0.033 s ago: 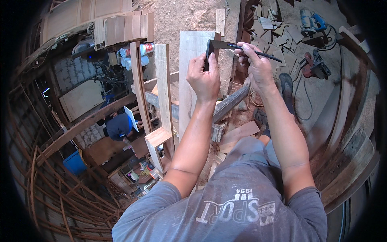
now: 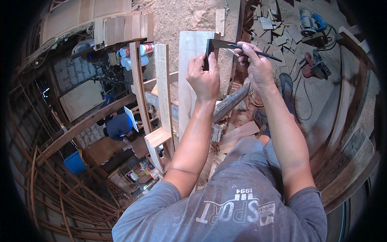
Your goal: The person measures and marks wooden planks with a tape measure, pencil, and square, then uses a jigsaw to cut along the marked lines. The person handles multiple planks, repositions them, and continues marking and cutting throughout the clip.
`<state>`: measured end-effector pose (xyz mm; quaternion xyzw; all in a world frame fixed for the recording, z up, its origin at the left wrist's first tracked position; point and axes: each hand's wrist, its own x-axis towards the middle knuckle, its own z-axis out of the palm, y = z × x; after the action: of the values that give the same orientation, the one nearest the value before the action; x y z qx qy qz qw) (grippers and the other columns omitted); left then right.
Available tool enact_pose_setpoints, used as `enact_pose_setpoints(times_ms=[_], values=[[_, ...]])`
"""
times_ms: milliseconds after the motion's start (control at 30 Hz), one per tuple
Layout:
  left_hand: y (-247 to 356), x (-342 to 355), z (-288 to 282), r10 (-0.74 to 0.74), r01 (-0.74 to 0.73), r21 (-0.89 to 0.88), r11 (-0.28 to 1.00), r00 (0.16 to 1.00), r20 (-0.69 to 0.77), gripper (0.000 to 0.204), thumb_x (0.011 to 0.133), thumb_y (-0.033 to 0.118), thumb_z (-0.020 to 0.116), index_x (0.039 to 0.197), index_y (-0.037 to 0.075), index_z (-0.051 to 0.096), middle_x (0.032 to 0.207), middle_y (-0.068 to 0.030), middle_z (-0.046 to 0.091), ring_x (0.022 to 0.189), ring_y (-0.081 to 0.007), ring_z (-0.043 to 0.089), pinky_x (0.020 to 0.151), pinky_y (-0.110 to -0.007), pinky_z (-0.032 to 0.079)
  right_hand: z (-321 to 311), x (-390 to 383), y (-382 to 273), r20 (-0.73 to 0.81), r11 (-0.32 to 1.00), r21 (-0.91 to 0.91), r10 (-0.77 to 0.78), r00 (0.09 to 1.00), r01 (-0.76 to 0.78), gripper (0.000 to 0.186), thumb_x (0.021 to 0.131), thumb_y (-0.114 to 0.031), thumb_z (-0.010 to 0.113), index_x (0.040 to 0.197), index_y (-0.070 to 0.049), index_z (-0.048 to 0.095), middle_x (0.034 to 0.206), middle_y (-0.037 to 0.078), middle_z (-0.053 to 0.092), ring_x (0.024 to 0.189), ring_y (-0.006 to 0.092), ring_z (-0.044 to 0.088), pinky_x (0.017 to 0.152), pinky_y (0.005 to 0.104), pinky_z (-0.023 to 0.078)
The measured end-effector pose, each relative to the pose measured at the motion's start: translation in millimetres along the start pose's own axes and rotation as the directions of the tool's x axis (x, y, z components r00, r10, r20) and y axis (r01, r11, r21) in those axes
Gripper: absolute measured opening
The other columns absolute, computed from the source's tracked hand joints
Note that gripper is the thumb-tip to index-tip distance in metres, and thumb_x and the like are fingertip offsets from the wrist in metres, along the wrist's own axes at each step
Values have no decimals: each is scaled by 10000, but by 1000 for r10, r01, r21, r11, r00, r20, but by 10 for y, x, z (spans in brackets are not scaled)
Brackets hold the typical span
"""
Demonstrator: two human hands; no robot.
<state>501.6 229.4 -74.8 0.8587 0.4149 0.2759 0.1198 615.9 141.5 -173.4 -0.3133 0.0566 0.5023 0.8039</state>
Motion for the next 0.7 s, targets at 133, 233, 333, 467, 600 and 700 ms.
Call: enact_pose_setpoints(times_ms=[133, 233, 333, 467, 600, 700], values=[[-23, 3, 47, 15, -16, -14, 1000, 999, -32, 194, 985, 129, 814, 1057, -49, 788, 907, -132, 735, 778, -209, 718, 685, -353, 556, 72, 29, -70, 9, 999, -40, -33, 999, 34, 308, 1102, -255, 682, 1283, -11, 735, 1070, 49, 778, 914, 89, 640, 872, 248, 517], [-13, 18, 31, 18, -18, 1, 1000, 1000, -10, 204, 986, 138, 817, 1057, -51, 790, 912, -133, 737, 780, -209, 720, 687, -350, 558, 122, 58, -94, 19, 997, -72, -28, 999, 29, 312, 1114, -251, 661, 1283, 2, 734, 1076, 60, 774, 932, 103, 628, 890, 263, 508], [-19, 11, 38, 34, -34, 3, 999, 999, -18, 166, 990, 137, 804, 1068, -9, 790, 901, -134, 718, 757, -244, 709, 665, -381, 547, 162, 150, -52, 36, 995, -93, -26, 999, 29, 311, 1114, -263, 660, 1281, -13, 739, 1076, 57, 776, 931, 99, 627, 893, 268, 509], [-3, 29, 39, 33, -33, 1, 999, 999, -23, 203, 985, 145, 821, 1057, -42, 792, 907, -129, 734, 776, -206, 718, 677, -348, 553, 284, 228, -64, 62, 996, -78, -28, 998, 33, 327, 1089, -314, 689, 1264, -46, 757, 1071, 47, 800, 902, 80, 628, 864, 265, 500], [-47, 14, 57, 23, -23, -9, 1000, 1000, -17, 193, 986, 145, 818, 1060, -31, 796, 903, -126, 734, 773, -203, 719, 673, -352, 553, 309, 319, -39, 113, 989, -140, -23, 993, 39, 317, 1077, -335, 696, 1242, -77, 778, 1074, 30, 814, 882, 78, 629, 849, 272, 497], [-35, 19, 61, 21, -21, -9, 1000, 1000, -19, 189, 986, 142, 816, 1063, -29, 798, 903, -125, 733, 770, -202, 720, 672, -353, 554, 245, 375, -12, 160, 993, -120, 15, 987, 5, 325, 1073, -342, 697, 1247, -80, 777, 1083, 27, 816, 876, 85, 628, 846, 269, 495]])
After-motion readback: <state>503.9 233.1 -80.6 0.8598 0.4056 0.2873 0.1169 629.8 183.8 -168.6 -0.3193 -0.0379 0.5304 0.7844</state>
